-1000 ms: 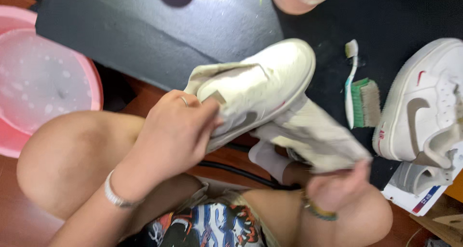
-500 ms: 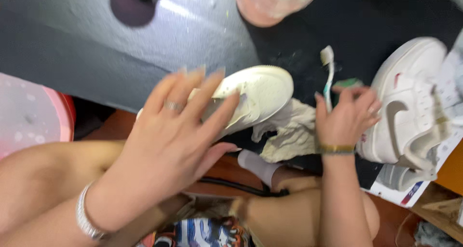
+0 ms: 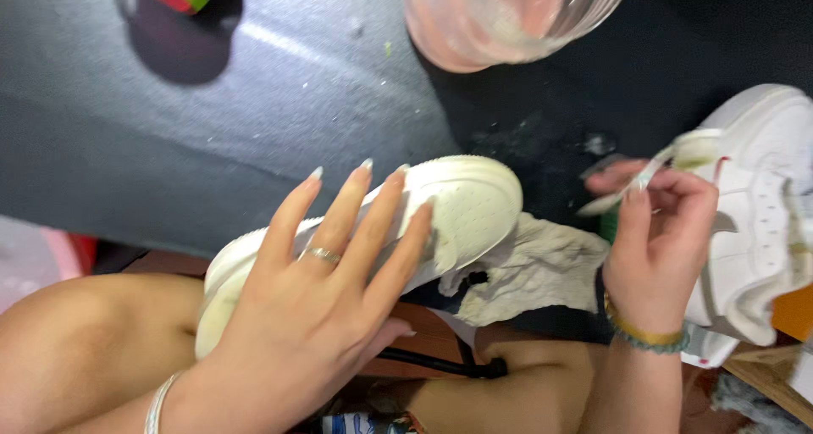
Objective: The person scrubs a white sneaker with a toothbrush and wipes it with a cloth. They dip the cloth in a pink basin of water, wring it out, and continue scrubbing and wiping the shoe's exterior and interior.
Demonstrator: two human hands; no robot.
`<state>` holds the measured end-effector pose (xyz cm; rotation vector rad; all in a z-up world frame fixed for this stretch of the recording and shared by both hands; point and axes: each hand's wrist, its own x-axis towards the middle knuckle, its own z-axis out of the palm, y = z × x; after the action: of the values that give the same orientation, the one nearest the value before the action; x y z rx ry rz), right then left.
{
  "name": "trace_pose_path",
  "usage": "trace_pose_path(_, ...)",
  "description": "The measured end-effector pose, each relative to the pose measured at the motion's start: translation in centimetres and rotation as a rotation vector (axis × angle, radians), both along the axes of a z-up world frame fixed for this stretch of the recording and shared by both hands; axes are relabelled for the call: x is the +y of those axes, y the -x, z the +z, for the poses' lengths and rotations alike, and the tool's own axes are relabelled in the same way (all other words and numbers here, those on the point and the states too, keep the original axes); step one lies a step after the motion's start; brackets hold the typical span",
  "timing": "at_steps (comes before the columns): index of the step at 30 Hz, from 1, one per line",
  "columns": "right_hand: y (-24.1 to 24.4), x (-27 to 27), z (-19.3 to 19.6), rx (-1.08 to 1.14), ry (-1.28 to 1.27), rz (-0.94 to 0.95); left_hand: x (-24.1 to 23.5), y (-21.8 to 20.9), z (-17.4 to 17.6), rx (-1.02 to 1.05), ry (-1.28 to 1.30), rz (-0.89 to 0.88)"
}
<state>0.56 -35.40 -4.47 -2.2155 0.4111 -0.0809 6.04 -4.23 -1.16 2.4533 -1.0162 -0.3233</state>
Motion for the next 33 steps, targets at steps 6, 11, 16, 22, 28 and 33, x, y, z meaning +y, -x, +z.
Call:
trace_pose_path(6, -1.6, 3.0, 6.4, 0.187, 0.121, -0.151, -0.1, 0.4, -1.3, -0.086, -0.058, -0.012)
trace_pose_path(11, -6.0, 4.3, 10.2, 0.076, 0.925, 0.419, -0.5, 1.0, -2.0, -0.077, -0.042, 0.049)
trace_pose_path(16, -10.8, 7.1, 12.1, -0.018, 1.273, 0.614, -0.5, 0.8, -2.1, -0.091, -0.009, 0.073)
trace_pose_path(22, -14.6, 9.5, 11.1, -0.06, 1.301, 0.733, -0.1, 0.7, -1.7, -0.104, -0.049, 0.046)
trace_pose_path(28, -16.0, 11.0, 9.9, -0.131, 1.434, 0.815, 0.2, 1.4, -1.3, -0.11, -0.042, 0.097)
trace_pose_path(33, -14.6, 10.9, 11.2, -0.156, 1.369, 0.761, 0.2, 0.8, -1.1, -0.137, -0.014, 0.106)
